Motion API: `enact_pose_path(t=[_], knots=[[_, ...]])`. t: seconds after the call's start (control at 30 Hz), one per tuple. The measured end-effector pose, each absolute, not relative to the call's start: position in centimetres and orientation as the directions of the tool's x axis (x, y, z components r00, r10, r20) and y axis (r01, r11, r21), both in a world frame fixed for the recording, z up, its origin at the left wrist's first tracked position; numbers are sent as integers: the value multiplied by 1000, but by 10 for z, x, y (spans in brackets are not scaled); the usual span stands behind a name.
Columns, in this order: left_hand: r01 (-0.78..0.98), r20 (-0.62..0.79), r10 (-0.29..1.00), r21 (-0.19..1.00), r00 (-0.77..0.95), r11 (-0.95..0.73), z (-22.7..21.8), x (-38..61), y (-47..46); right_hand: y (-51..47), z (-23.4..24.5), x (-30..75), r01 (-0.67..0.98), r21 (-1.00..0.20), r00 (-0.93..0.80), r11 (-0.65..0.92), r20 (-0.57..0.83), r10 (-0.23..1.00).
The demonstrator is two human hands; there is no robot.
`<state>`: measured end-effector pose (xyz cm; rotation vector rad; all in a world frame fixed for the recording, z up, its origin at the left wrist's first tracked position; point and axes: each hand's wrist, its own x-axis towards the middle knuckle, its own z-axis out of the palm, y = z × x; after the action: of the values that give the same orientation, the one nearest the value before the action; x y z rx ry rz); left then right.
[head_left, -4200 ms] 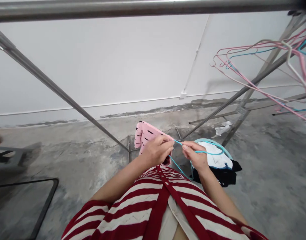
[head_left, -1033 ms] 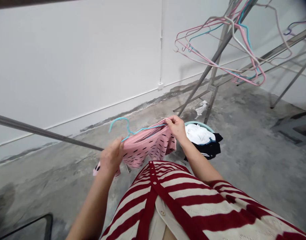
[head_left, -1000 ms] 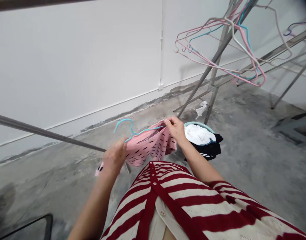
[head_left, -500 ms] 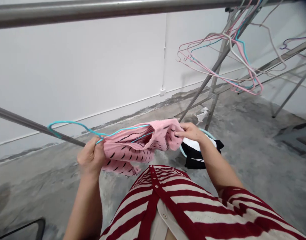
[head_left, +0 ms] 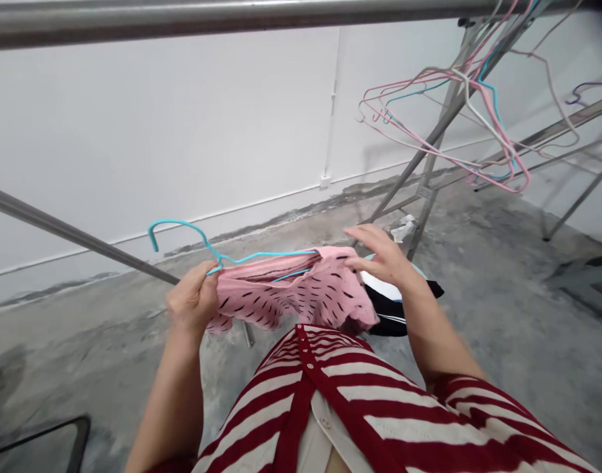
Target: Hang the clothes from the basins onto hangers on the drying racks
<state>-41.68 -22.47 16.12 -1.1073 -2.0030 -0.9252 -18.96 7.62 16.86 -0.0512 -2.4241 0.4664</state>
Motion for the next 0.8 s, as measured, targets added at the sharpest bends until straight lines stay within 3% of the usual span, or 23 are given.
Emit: enact_pose_path(t=[0.07, 0.13, 0.23, 0.37, 0.5, 0.63, 0.73, 0.8], knots=[[911, 804, 468, 211, -367, 354, 158, -416, -221, 68, 169, -200, -140, -246, -829, 959, 559, 22], [930, 804, 502, 164, -319, 329, 154, -413, -218, 63, 167, -209, -175, -225, -858, 959, 513, -36], [946, 769, 572, 132, -286, 295, 149, -406, -212, 58, 165, -220, -238, -260, -884, 936, 458, -98], [947, 730, 609, 185, -312, 264, 155, -407, -213, 60, 172, -224, -337, -389, -878, 858, 458, -137], [892, 645, 617, 348, -450, 287, 158, -426, -236, 75, 181, -212, -287, -541, -824, 791, 561, 84], [590, 324, 585, 730, -744, 345, 142, -447, -264, 93, 181, -199, -165, -707, -788, 688, 514, 339], [337, 219, 463, 922, -859, 190, 133, -454, -278, 99, 176, -199, -115, -796, -777, 595, 445, 445], [203, 171, 367, 978, -915, 52, 134, -456, -283, 99, 172, -202, -94, -838, -794, 537, 389, 468]])
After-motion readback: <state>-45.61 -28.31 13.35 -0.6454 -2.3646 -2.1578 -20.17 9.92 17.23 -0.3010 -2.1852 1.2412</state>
